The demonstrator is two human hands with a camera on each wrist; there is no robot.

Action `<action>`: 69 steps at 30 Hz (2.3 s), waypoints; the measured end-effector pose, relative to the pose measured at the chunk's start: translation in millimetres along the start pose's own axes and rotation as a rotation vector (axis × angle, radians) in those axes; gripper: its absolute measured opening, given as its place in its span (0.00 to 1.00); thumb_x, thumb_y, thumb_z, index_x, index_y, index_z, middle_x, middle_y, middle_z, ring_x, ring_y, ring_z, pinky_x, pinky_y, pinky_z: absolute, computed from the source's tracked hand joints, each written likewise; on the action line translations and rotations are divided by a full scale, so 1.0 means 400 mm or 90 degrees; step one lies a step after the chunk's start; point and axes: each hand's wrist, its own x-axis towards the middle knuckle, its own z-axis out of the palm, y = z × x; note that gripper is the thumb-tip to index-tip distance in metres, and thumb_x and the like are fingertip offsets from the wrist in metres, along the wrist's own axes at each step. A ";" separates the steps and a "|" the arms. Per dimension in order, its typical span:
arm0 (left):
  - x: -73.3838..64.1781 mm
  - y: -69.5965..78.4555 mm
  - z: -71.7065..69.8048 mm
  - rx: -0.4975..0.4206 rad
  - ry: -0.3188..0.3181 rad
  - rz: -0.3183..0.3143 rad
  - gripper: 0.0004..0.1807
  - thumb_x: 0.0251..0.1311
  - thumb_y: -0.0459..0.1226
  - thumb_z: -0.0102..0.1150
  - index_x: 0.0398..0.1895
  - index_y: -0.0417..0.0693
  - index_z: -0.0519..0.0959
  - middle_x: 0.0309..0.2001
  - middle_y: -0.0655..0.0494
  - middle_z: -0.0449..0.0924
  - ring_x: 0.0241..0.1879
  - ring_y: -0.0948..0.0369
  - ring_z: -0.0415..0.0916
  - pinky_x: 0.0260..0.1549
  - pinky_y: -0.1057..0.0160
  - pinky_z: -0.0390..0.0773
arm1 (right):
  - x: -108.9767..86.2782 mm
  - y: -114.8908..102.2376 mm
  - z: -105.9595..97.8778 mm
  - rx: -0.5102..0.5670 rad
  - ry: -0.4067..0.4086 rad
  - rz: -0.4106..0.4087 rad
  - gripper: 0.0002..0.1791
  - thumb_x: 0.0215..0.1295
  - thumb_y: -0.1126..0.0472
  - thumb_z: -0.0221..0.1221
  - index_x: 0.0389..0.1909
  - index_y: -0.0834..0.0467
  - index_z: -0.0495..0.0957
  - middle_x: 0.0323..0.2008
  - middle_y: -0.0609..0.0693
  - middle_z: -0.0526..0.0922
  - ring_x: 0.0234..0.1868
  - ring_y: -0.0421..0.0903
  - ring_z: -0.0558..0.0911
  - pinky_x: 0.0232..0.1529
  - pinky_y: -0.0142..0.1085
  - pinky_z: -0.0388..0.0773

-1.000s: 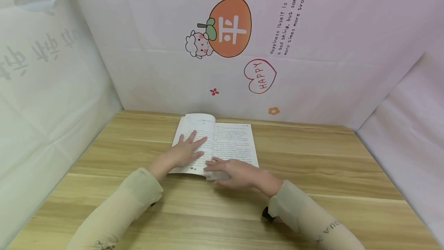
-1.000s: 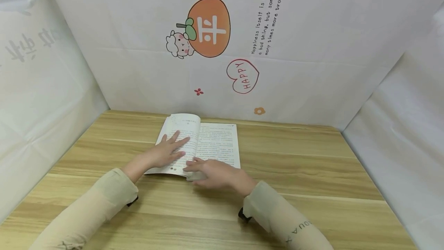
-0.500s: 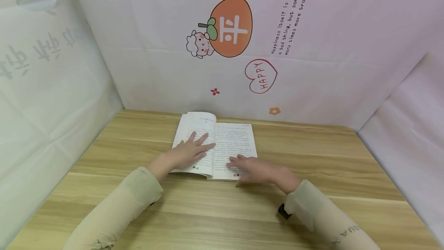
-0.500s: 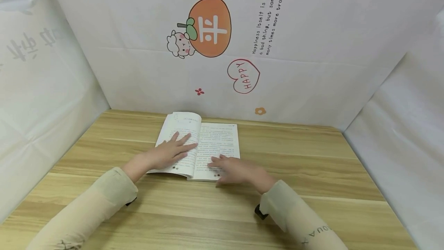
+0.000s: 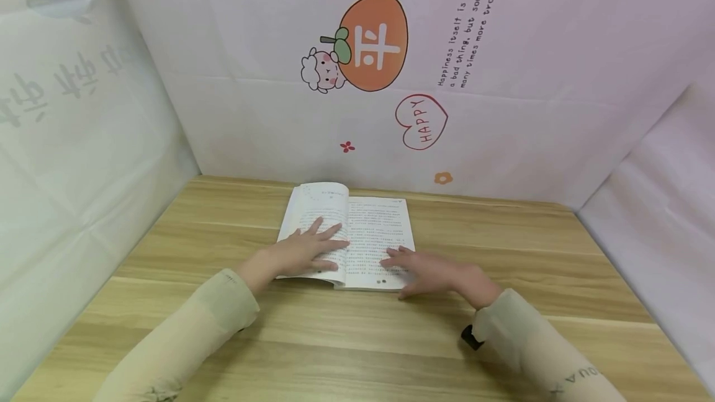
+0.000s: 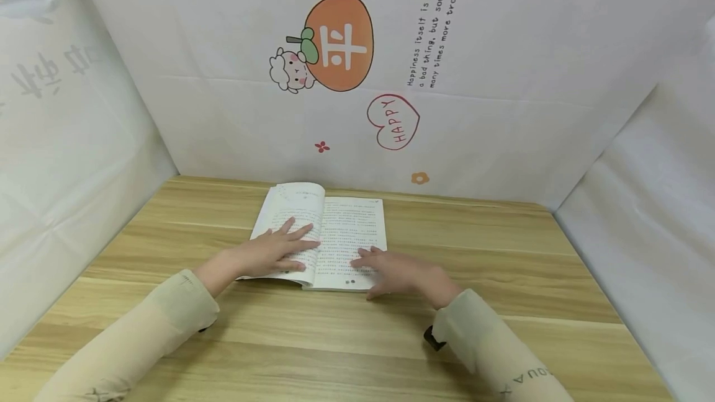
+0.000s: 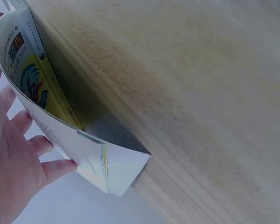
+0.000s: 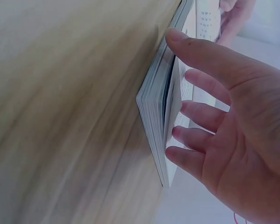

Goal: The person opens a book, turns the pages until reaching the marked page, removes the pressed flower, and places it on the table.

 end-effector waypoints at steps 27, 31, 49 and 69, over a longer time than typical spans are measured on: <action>-0.034 -0.016 -0.010 -0.152 -0.042 -0.060 0.35 0.60 0.55 0.52 0.71 0.69 0.55 0.73 0.63 0.36 0.70 0.51 0.24 0.63 0.45 0.47 | -0.049 0.027 -0.030 0.006 0.012 0.006 0.27 0.59 0.57 0.62 0.60 0.56 0.72 0.66 0.52 0.62 0.65 0.49 0.62 0.61 0.45 0.61; -0.033 -0.018 -0.011 -0.155 -0.042 -0.057 0.35 0.60 0.55 0.52 0.70 0.69 0.56 0.73 0.62 0.36 0.70 0.50 0.24 0.63 0.45 0.46 | -0.052 0.032 -0.032 0.002 0.020 -0.002 0.24 0.60 0.59 0.61 0.58 0.57 0.73 0.64 0.53 0.66 0.64 0.49 0.65 0.60 0.45 0.63; -0.035 -0.015 -0.014 -0.177 -0.034 -0.049 0.35 0.59 0.53 0.55 0.70 0.66 0.57 0.73 0.61 0.38 0.70 0.49 0.25 0.64 0.44 0.45 | -0.057 0.048 -0.033 -0.043 0.063 -0.038 0.17 0.65 0.58 0.57 0.54 0.55 0.77 0.58 0.54 0.74 0.60 0.49 0.70 0.56 0.45 0.68; -0.037 -0.027 -0.007 -0.186 -0.028 -0.051 0.35 0.59 0.53 0.56 0.70 0.64 0.58 0.73 0.60 0.39 0.70 0.49 0.26 0.64 0.45 0.45 | 0.006 0.004 -0.031 0.052 0.200 0.154 0.43 0.63 0.37 0.51 0.72 0.55 0.49 0.65 0.61 0.62 0.62 0.51 0.67 0.61 0.47 0.62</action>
